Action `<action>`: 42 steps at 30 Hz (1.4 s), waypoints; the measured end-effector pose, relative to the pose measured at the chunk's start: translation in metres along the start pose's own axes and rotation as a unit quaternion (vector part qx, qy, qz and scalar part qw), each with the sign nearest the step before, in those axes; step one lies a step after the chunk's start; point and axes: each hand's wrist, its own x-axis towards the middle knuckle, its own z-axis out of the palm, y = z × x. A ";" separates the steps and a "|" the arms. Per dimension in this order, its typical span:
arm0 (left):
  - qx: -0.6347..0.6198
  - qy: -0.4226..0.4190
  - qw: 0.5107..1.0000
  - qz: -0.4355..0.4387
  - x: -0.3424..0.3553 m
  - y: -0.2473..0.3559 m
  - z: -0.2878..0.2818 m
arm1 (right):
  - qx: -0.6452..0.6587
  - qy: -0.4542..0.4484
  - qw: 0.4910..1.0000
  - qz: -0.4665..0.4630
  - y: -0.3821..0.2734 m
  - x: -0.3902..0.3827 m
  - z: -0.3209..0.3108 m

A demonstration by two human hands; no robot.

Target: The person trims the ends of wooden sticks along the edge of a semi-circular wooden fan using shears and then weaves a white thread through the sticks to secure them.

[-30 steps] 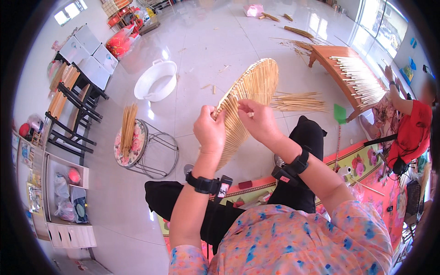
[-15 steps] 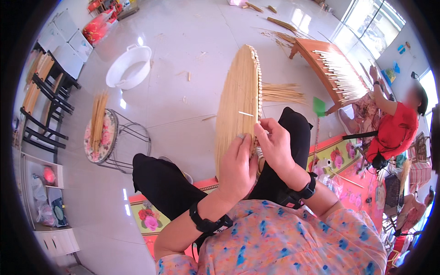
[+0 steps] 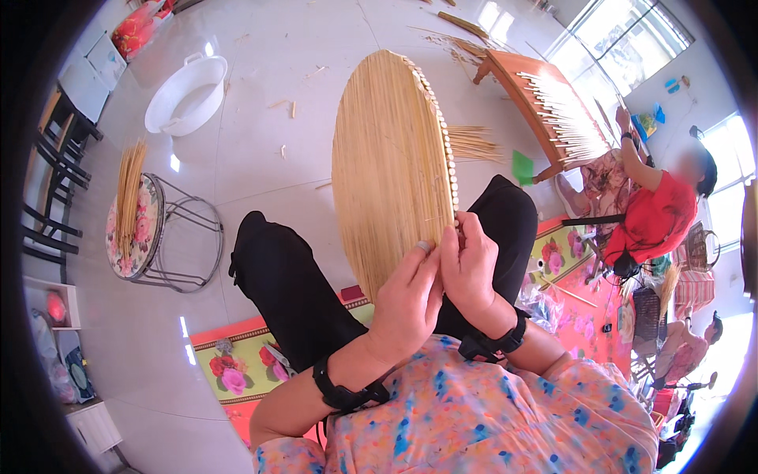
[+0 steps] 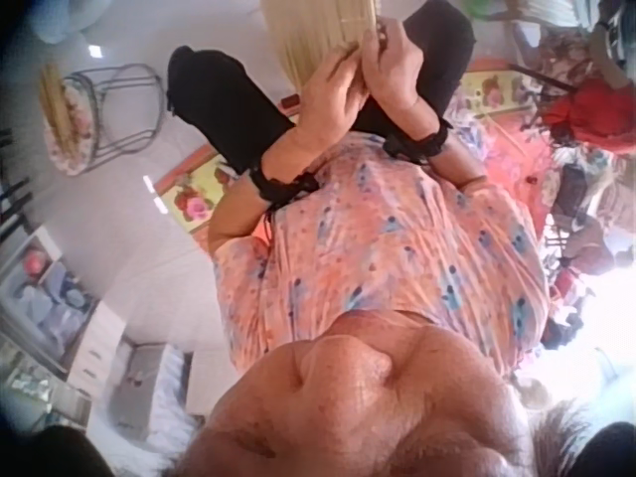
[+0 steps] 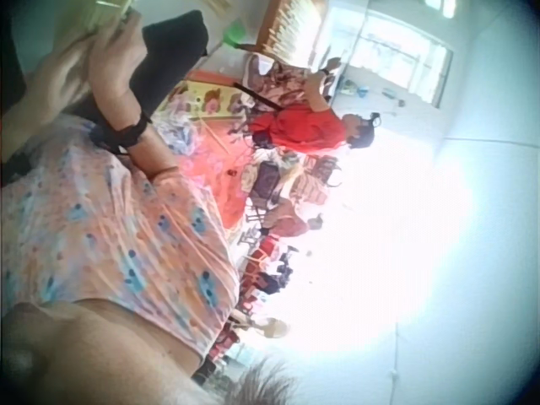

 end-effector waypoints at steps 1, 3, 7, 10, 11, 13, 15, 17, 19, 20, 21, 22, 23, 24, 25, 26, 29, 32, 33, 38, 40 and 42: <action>-0.002 0.003 1.000 -0.001 0.000 -0.002 -0.001 | -0.013 0.010 1.000 -0.015 0.000 0.001 0.001; -0.034 -0.003 0.999 -0.004 0.002 -0.006 -0.002 | -0.030 0.016 0.999 -0.032 0.004 0.004 0.002; -0.078 -0.025 0.997 -0.012 0.012 -0.014 -0.014 | -0.044 0.029 0.997 -0.059 0.006 0.008 0.002; -0.069 -0.007 0.997 -0.034 0.019 -0.020 -0.020 | -0.055 0.032 0.996 -0.070 0.010 0.005 0.003; -0.077 0.001 0.996 -0.049 0.021 -0.023 -0.021 | -0.061 0.040 0.994 -0.084 0.012 0.004 0.004; -0.084 0.013 0.994 -0.065 0.024 -0.025 -0.023 | -0.061 0.044 0.994 -0.080 0.013 0.006 0.003; -0.083 0.020 0.994 -0.062 0.027 -0.024 -0.025 | -0.066 0.046 0.994 -0.078 0.014 0.010 0.001; -0.085 0.028 0.994 -0.059 0.030 -0.024 -0.025 | -0.075 0.050 0.994 -0.055 0.016 0.013 -0.001; -0.089 0.058 0.994 -0.025 0.033 -0.023 -0.022 | -0.089 0.052 0.992 -0.074 0.020 0.014 -0.002; -0.092 0.061 0.994 -0.027 0.033 -0.023 -0.022 | -0.097 0.057 0.990 -0.090 0.022 0.015 -0.001; -0.098 0.061 0.993 -0.031 0.034 -0.022 -0.022 | -0.100 0.054 0.989 -0.092 0.023 0.015 -0.001; -0.103 0.060 0.992 -0.035 0.034 -0.022 -0.021 | -0.106 0.058 0.988 -0.100 0.024 0.015 -0.001; -0.105 0.063 0.992 -0.036 0.035 -0.023 -0.021 | -0.110 0.063 0.986 -0.109 0.024 0.016 0.000; -0.103 0.067 0.992 -0.032 0.035 -0.023 -0.020 | -0.112 0.060 0.986 -0.110 0.024 0.016 0.000; -0.101 0.072 0.992 -0.027 0.035 -0.024 -0.020 | -0.105 0.061 0.986 -0.110 0.024 0.016 0.000; -0.102 0.073 0.992 -0.028 0.036 -0.023 -0.020 | -0.098 0.064 0.987 -0.110 0.023 0.017 0.000; -0.112 0.072 0.990 -0.039 0.038 -0.025 -0.022 | -0.106 0.062 0.986 -0.115 0.021 0.016 0.000; -0.127 0.077 0.988 -0.045 0.041 -0.029 -0.023 | -0.103 0.051 0.986 -0.119 0.020 0.014 -0.001; -0.127 0.072 0.988 -0.048 0.042 -0.029 -0.024 | -0.104 0.049 0.986 -0.119 0.019 0.014 -0.001; -0.107 0.076 0.991 -0.031 0.044 -0.027 -0.021 | -0.115 0.038 0.985 -0.120 0.017 0.015 -0.001; -0.091 0.076 0.993 -0.013 0.045 -0.026 -0.018 | -0.113 0.040 0.985 -0.123 0.018 0.016 -0.001; -0.105 0.073 0.992 -0.017 0.045 -0.025 -0.017 | -0.112 0.041 0.985 -0.127 0.018 0.016 0.000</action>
